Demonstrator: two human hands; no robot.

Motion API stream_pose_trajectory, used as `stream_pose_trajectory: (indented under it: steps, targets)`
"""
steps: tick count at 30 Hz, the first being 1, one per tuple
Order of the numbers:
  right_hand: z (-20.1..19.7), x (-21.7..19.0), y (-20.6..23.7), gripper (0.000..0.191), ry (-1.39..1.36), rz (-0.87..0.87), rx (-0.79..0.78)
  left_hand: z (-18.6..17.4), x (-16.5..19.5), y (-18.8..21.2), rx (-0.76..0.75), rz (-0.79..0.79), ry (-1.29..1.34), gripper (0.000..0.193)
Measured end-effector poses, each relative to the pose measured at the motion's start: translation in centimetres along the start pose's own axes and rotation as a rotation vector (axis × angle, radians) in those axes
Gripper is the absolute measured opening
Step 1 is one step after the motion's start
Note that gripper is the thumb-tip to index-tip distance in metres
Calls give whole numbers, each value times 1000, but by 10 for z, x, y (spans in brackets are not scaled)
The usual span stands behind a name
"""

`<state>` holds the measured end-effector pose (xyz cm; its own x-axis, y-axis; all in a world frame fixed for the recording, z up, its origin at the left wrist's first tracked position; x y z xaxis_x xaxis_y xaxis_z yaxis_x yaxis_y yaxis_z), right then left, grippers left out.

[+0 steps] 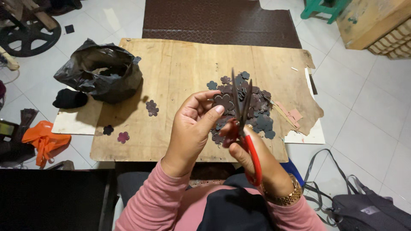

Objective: The person sits at a workbench and uses red-handled shears to trim the edges of small flower-shaped leather pieces, working one piece at a time and placing trimmed pieces onto a pile on the board.

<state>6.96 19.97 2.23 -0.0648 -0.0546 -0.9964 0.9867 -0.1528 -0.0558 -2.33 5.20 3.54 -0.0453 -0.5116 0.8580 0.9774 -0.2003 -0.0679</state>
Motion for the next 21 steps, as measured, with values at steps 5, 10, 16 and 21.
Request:
stream_pose_trajectory:
  steps: [5,10,16,21]
  targets:
    - [6,-8,5,73,25,47,-96,4,6,2,28,-43,6,32]
    - [8,-9,2,82,47,50,-115,4,7,4,40,-35,-26,33]
    - [7,-10,1,84,62,23,-121,4,8,6,15,-42,-39,33]
    - [8,-9,1,79,41,32,-109,5,8,7,27,-36,-59,32]
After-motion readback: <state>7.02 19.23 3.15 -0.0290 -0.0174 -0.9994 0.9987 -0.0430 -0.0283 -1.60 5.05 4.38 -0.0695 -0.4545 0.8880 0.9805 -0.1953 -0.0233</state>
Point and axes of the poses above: each hand's wrist, its own y-axis away from the middle knuckle, its own z-axis out of the palm, x = y × z, the point moved 2 cm from there along -y, towards the middle knuckle, and after that the axes turned 13 degrees about x, right-handed, at the moved point
